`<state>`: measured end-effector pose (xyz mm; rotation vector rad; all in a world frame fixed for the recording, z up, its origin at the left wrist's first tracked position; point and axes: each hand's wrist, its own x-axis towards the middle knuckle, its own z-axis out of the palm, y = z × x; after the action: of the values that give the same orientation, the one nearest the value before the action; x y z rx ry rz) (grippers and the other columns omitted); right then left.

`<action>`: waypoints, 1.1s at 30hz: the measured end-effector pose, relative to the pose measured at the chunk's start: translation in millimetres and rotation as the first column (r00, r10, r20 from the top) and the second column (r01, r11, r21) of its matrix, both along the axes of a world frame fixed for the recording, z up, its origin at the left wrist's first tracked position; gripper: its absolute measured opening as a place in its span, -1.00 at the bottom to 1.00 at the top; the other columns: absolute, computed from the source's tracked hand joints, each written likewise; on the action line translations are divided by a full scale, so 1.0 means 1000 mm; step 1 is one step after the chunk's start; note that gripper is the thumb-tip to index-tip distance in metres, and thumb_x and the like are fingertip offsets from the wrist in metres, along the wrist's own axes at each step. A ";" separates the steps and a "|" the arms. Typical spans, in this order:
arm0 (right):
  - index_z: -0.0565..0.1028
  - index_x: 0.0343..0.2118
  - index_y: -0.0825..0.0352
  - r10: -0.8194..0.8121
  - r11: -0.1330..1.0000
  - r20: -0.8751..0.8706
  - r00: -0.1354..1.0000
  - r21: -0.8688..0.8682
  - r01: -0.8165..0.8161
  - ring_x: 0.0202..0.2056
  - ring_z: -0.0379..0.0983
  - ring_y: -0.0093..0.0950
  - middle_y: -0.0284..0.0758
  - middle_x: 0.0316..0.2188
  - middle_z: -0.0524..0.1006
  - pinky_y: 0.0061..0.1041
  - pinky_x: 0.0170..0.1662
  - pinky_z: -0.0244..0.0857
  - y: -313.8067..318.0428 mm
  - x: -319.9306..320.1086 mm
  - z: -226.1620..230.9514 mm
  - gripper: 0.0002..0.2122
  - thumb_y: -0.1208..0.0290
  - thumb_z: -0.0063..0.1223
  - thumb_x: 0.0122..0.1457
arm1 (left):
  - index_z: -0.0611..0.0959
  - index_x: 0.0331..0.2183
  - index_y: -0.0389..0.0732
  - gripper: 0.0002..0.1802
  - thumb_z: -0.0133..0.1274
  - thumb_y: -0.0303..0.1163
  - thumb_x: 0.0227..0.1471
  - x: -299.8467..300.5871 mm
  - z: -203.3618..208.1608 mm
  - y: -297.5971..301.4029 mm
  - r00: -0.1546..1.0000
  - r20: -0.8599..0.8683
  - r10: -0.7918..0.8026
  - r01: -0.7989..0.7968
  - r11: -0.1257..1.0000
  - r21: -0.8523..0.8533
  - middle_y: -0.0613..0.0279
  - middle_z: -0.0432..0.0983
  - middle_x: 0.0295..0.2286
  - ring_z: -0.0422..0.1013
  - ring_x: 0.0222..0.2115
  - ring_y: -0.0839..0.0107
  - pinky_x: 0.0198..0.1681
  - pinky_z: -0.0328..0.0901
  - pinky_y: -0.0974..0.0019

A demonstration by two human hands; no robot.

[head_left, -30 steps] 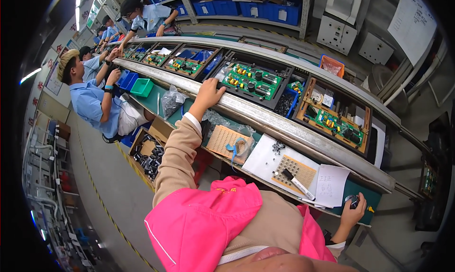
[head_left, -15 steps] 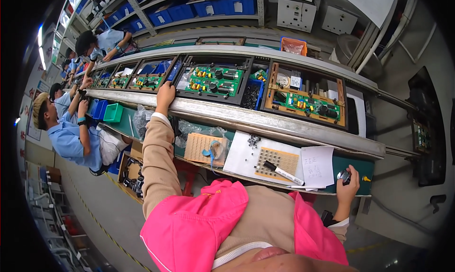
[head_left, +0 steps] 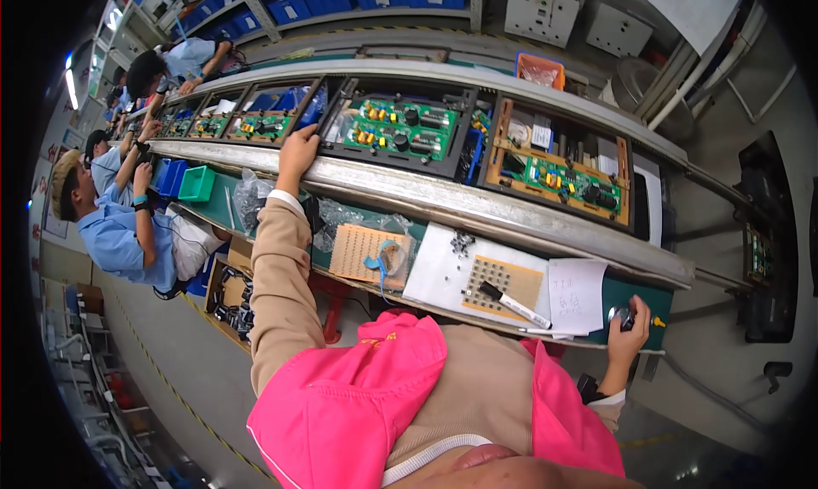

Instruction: The person presses a counter, places components onto circuit boards, and writes on a piece of paper. They then slide the circuit boards into a machine and continue placing components and writing.

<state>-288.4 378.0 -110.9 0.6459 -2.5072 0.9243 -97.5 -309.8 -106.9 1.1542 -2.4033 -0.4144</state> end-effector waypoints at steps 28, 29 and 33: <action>0.50 -0.38 0.40 0.228 0.940 0.076 0.971 0.244 -0.240 -0.31 0.40 -0.18 -0.16 -0.41 0.47 -0.34 -0.22 0.28 -0.036 -0.014 0.058 -0.82 0.59 0.03 -0.13 | 0.52 -0.04 -0.05 -0.55 -0.13 -0.13 0.05 0.009 -0.015 -0.035 0.994 0.109 -0.023 0.028 0.999 -0.046 -0.02 0.54 -0.25 0.45 -0.19 0.07 -0.13 0.29 0.19; 0.50 -0.40 0.41 0.170 0.932 0.060 0.984 0.315 -0.180 -0.31 0.41 -0.17 -0.16 -0.41 0.47 -0.34 -0.22 0.27 -0.026 -0.019 0.062 -0.83 0.60 0.02 -0.14 | 0.52 -0.03 -0.05 -0.55 -0.13 -0.14 0.05 0.009 -0.015 -0.036 0.994 0.107 -0.019 0.024 0.999 -0.047 -0.02 0.54 -0.25 0.45 -0.19 0.07 -0.12 0.29 0.19; 0.49 -0.45 0.39 0.166 0.964 0.145 0.975 0.184 -0.191 -0.31 0.41 -0.19 -0.18 -0.40 0.49 -0.34 -0.22 0.27 -0.002 -0.038 0.040 -0.85 0.61 0.02 -0.17 | 0.52 -0.03 -0.04 -0.55 -0.13 -0.14 0.05 0.004 -0.012 -0.033 0.993 0.114 -0.019 0.023 0.999 -0.034 -0.01 0.54 -0.25 0.44 -0.18 0.07 -0.10 0.28 0.19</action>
<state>-326.8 375.7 -71.2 0.9159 -2.7148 0.8059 -93.6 -343.3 -119.3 1.1666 -2.5116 -0.3203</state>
